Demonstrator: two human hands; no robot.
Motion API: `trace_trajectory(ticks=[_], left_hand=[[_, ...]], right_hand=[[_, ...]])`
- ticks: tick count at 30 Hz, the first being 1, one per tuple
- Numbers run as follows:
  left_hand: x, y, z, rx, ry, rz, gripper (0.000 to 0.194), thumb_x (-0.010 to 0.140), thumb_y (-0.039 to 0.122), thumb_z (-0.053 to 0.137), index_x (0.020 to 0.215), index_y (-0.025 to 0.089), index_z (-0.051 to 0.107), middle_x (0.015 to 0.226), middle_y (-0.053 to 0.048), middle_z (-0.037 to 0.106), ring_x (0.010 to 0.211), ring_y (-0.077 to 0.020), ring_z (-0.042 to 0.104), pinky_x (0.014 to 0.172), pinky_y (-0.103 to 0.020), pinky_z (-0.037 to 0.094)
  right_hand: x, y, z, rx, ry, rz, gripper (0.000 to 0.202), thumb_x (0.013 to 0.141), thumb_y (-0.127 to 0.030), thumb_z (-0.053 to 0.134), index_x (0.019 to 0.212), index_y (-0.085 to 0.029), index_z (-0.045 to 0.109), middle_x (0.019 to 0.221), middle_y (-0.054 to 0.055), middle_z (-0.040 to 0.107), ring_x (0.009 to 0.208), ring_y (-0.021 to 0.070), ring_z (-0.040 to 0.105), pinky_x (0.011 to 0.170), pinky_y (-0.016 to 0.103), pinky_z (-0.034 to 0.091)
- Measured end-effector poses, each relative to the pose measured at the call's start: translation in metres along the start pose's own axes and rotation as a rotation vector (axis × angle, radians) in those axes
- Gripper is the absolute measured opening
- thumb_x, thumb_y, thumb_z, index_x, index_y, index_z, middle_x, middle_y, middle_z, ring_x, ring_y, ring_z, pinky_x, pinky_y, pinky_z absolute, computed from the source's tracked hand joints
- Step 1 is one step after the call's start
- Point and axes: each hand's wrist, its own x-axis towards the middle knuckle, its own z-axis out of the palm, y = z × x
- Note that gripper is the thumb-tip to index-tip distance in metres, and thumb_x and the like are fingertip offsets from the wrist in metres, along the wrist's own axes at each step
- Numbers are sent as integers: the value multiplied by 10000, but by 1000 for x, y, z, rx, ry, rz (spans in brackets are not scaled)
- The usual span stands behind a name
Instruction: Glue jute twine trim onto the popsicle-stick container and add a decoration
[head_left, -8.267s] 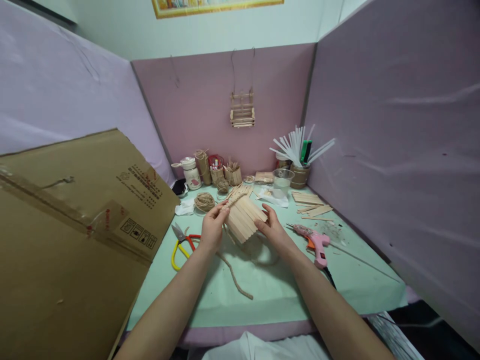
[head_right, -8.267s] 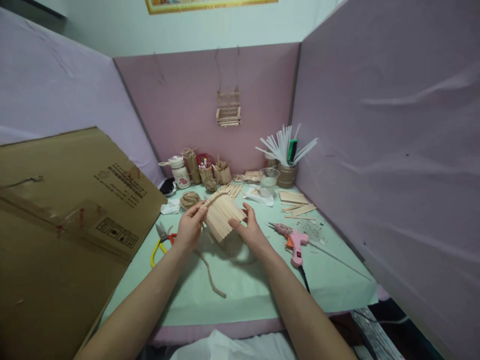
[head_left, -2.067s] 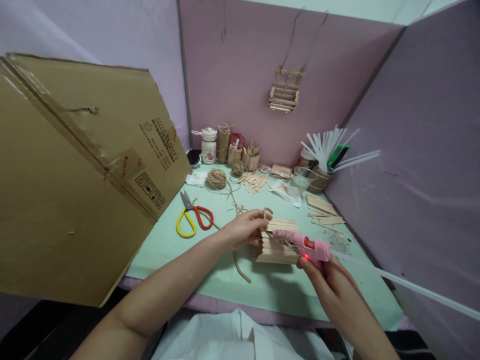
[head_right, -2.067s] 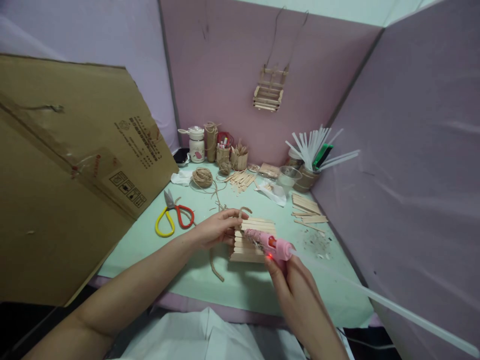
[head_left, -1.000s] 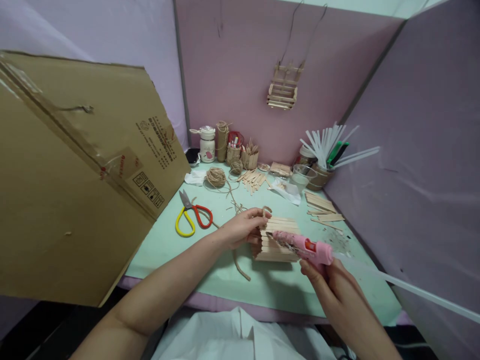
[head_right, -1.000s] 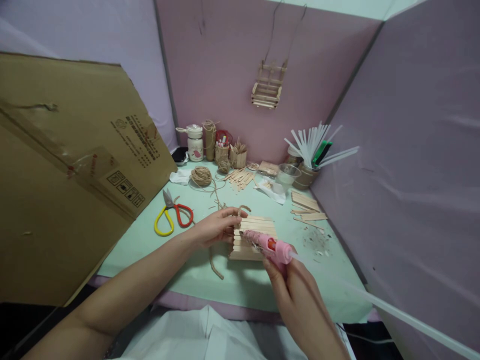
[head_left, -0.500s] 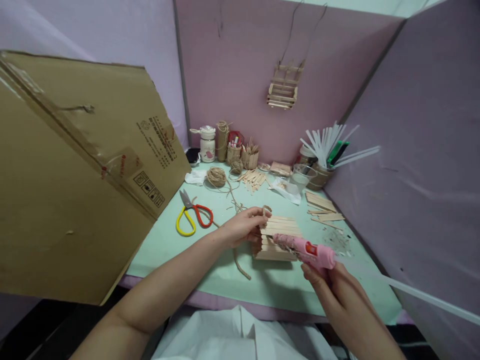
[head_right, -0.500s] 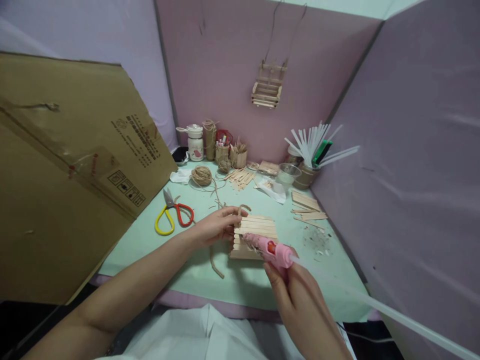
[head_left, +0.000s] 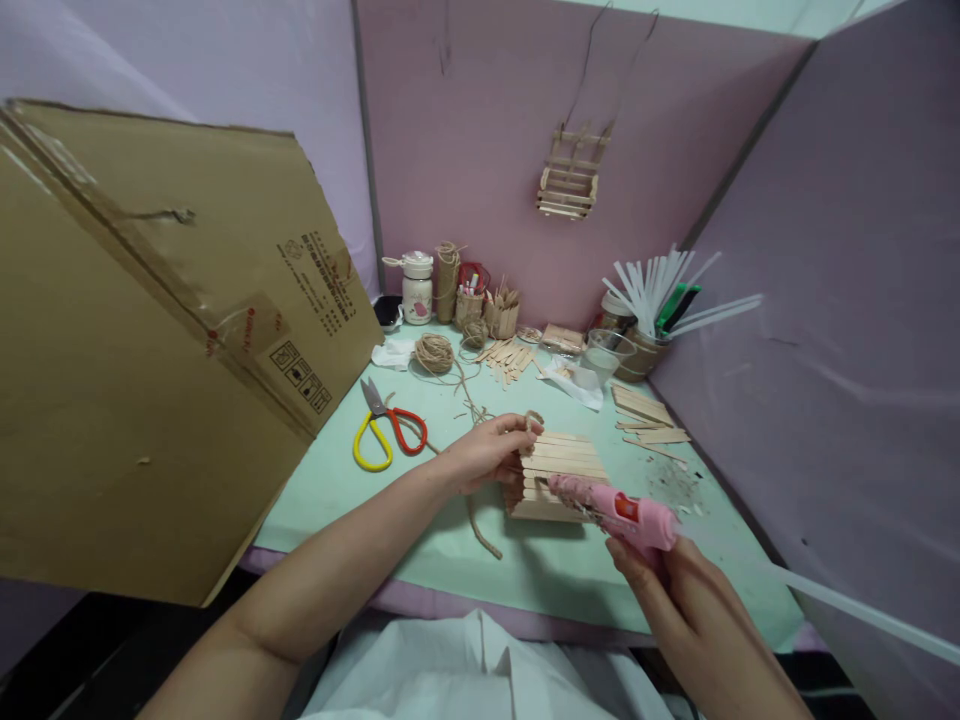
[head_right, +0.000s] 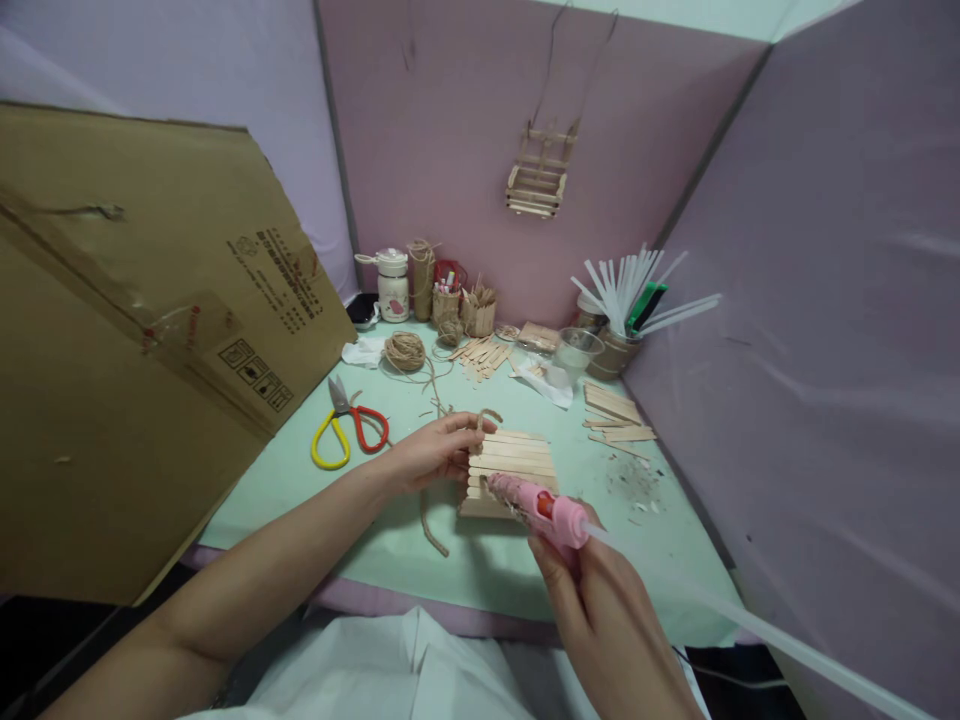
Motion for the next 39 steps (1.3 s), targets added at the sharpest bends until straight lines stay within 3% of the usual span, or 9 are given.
trace_trajectory(ticks=[4, 9, 15, 19, 27, 30, 34, 37, 39], left_hand=[[-1, 1, 0, -10, 1, -12, 277, 732, 281, 641, 995, 213, 582, 726, 30, 524, 581, -75, 530, 570, -208, 434], [-1, 2, 1, 2, 10, -15, 256, 752, 273, 613, 997, 208, 580, 724, 29, 518, 579, -75, 533, 562, -202, 441], [-2, 3, 2, -7, 15, -16, 254, 752, 258, 607, 998, 202, 577, 716, 34, 505, 554, -69, 516, 538, -191, 427], [-2, 3, 1, -4, 22, -18, 268, 748, 272, 621, 1004, 202, 579, 721, 28, 515, 567, -79, 534, 554, -207, 441], [0, 1, 1, -22, 3, -12, 281, 738, 281, 640, 1003, 205, 587, 735, 26, 522, 587, -80, 542, 567, -207, 452], [0, 2, 1, -20, 11, -18, 282, 729, 277, 645, 995, 204, 586, 739, 25, 526, 589, -82, 549, 563, -203, 449], [0, 2, 1, -12, 15, -15, 289, 731, 284, 646, 1004, 208, 588, 743, 25, 523, 584, -81, 543, 555, -204, 440], [-1, 2, 1, -12, 10, -11, 289, 741, 298, 646, 1008, 206, 586, 731, 24, 514, 588, -86, 534, 566, -213, 449], [-1, 1, 1, -17, -1, -1, 294, 746, 318, 650, 1009, 204, 586, 731, 22, 510, 598, -90, 533, 580, -222, 458]], right_hand=[[-3, 1, 0, -38, -3, 16, 339, 899, -485, 444, 903, -205, 635, 845, 96, 712, 818, 255, 683, 738, 320, 555], [-2, -2, -3, -27, -40, -67, 356, 916, -432, 435, 1086, -196, 642, 1031, 105, 721, 972, 254, 681, 863, 317, 536], [-7, 3, 0, -56, 16, -80, 324, 889, -448, 475, 988, -213, 676, 929, 93, 740, 915, 265, 699, 807, 322, 559], [-10, 3, -1, -42, 0, -87, 299, 899, -437, 473, 993, -222, 659, 936, 85, 741, 891, 252, 701, 764, 300, 555], [-9, 3, -4, -13, -75, -59, 280, 901, -446, 469, 814, -242, 640, 730, 52, 715, 718, 229, 684, 704, 304, 543], [-17, 9, -7, 34, -71, 15, 309, 860, -503, 518, 829, -236, 670, 785, 70, 721, 787, 248, 687, 718, 310, 548], [-23, 17, -17, 208, -7, 226, 312, 780, -530, 625, 855, -238, 705, 842, 60, 720, 846, 244, 669, 684, 281, 548], [-6, 23, -20, 368, 83, 327, 345, 846, -534, 542, 872, -222, 688, 814, 49, 694, 687, 177, 619, 534, 239, 498], [15, 33, -16, 648, 194, 405, 386, 779, -574, 596, 832, -197, 659, 730, 37, 668, 556, 142, 560, 445, 228, 457]])
